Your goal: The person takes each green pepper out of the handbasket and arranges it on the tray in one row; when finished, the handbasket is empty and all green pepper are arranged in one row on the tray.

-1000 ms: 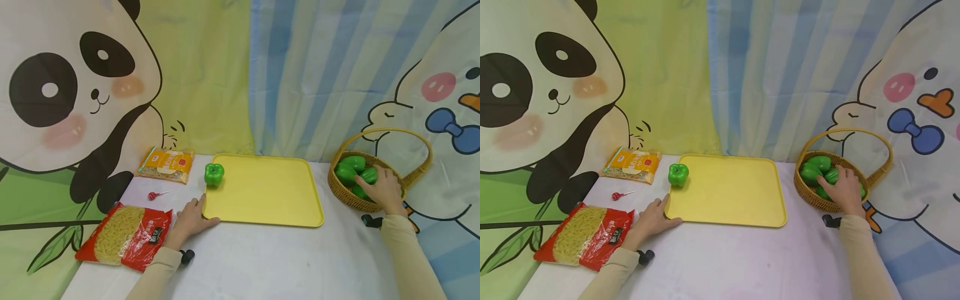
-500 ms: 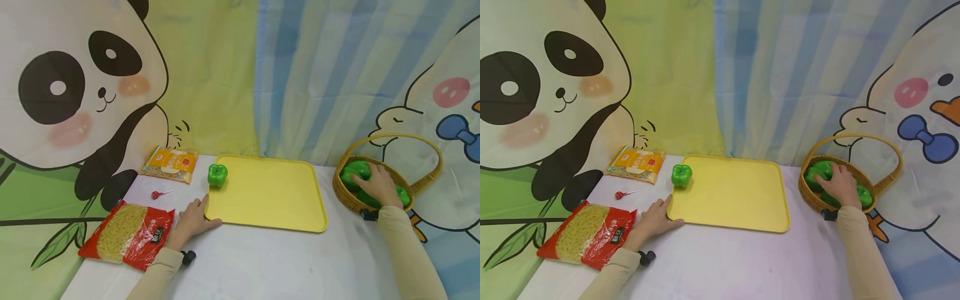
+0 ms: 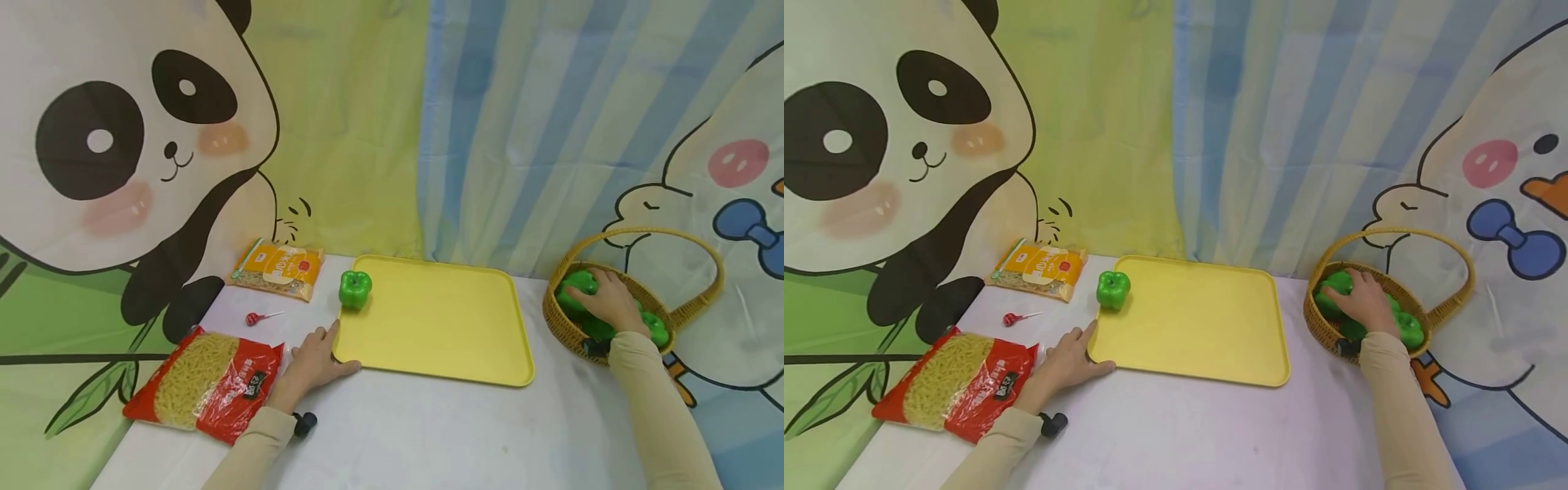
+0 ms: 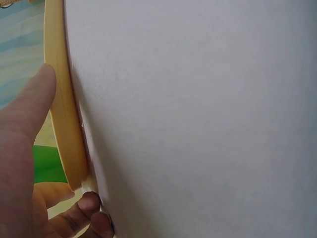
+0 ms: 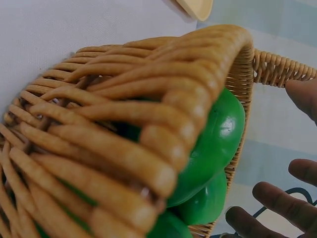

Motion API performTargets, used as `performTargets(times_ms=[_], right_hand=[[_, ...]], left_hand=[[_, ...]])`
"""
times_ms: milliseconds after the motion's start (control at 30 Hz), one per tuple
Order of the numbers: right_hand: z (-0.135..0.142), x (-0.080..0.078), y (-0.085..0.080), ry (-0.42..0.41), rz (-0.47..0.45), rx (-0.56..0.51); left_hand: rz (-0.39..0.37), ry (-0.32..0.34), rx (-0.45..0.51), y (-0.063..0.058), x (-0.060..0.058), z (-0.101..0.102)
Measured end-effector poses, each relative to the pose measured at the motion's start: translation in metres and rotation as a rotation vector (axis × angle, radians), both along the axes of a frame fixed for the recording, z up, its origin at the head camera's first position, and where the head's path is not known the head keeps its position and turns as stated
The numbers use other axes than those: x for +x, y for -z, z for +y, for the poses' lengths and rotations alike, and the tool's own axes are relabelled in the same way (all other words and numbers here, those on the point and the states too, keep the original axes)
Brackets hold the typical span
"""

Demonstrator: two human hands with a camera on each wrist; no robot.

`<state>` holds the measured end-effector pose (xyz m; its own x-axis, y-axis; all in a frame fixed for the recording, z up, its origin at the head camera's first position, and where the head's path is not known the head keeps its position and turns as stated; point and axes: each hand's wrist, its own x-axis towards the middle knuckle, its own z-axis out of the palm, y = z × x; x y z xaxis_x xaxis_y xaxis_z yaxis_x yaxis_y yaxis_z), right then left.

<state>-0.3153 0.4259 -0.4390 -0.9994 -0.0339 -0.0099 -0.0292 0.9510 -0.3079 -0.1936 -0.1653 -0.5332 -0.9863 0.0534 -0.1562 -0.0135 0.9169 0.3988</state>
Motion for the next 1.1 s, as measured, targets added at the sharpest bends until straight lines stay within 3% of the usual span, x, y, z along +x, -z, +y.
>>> performTargets(times_ms=[567, 900, 1100], right_hand=[[0.006, -0.023, 0.018, -0.045, -0.11, -0.018], [0.002, -0.034, 0.02, -0.13, -0.099, 0.065], [0.004, -0.034, 0.022, -0.14, -0.119, 0.104]], left_hand=[[0.006, 0.001, 0.005, 0.001, -0.005, 0.0], [-0.007, -0.02, 0.007, 0.004, -0.001, -0.001], [0.006, -0.013, -0.002, 0.002, -0.001, 0.0]])
